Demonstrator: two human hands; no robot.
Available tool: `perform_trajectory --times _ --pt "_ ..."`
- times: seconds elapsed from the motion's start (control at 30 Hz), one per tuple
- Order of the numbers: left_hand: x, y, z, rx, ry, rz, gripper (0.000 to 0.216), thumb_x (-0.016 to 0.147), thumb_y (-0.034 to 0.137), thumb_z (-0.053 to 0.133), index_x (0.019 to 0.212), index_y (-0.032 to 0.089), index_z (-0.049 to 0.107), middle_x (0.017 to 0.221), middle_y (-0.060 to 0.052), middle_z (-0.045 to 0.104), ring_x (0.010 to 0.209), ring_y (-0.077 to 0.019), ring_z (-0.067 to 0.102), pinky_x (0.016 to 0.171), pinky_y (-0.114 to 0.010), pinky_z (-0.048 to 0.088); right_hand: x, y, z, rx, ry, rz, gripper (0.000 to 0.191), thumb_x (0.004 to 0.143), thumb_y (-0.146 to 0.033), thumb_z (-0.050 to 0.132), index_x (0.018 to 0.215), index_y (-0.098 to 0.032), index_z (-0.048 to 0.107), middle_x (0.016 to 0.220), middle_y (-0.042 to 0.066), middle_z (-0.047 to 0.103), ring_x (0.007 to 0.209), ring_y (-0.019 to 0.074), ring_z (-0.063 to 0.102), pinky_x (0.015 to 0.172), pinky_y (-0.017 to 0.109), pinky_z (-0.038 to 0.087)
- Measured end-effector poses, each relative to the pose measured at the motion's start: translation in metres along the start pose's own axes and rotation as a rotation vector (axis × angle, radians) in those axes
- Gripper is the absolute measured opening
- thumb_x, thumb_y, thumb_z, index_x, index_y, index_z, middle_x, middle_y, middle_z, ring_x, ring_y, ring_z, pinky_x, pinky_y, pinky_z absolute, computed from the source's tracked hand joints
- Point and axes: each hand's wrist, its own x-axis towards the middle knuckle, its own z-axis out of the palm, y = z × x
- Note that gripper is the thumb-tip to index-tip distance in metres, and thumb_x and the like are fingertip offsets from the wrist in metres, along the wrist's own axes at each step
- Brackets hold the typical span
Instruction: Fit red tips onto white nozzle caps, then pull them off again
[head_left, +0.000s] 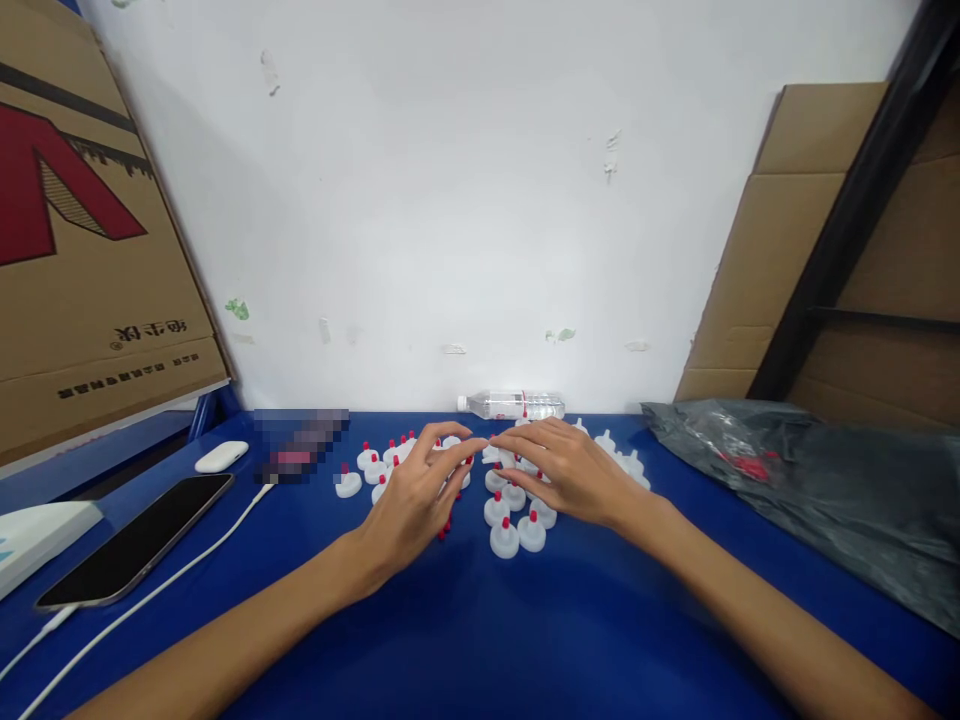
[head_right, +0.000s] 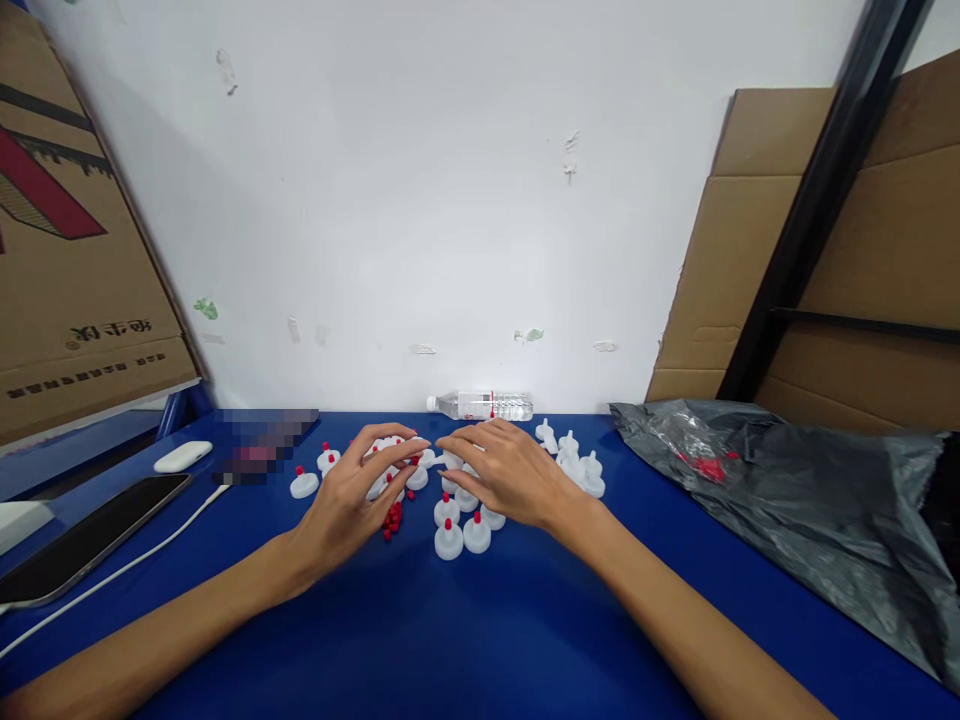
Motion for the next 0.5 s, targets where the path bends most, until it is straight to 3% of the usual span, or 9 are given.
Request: perform_trajectory --times 0.27,0.5 --pt "-0.0003 0.0022 0.0011 -0.014 0.006 0.036 0.039 0.098 0.007 0.049 0.132 0.026 0.053 0.124 -0.011 0.052 0.098 -0.0178 0.066 0.073 -0.028 0.06 0.0018 -0.0068 0.0005 -0.052 0.101 -0.028 0.027 0.1 -0.034 0.054 0.122 -0.019 0.063 0.109 0.009 0.073 0.094 0.0216 0.068 0.081 0.037 0.052" --pt "-0.0014 0.0008 0.0017 -0.061 0.009 0.039 0.038 0.098 0.008 0.048 0.131 0.025 0.055 0.125 -0.011 0.054 0.103 -0.0181 0.066 0.082 -0.031 0.061 0.0008 -0.0096 0.0029 0.028 0.107 -0.004 0.027 0.099 -0.033 0.057 0.121 -0.019 0.064 0.109 0.009 0.074 0.095 0.0226 0.069 0.083 0.04 0.053"
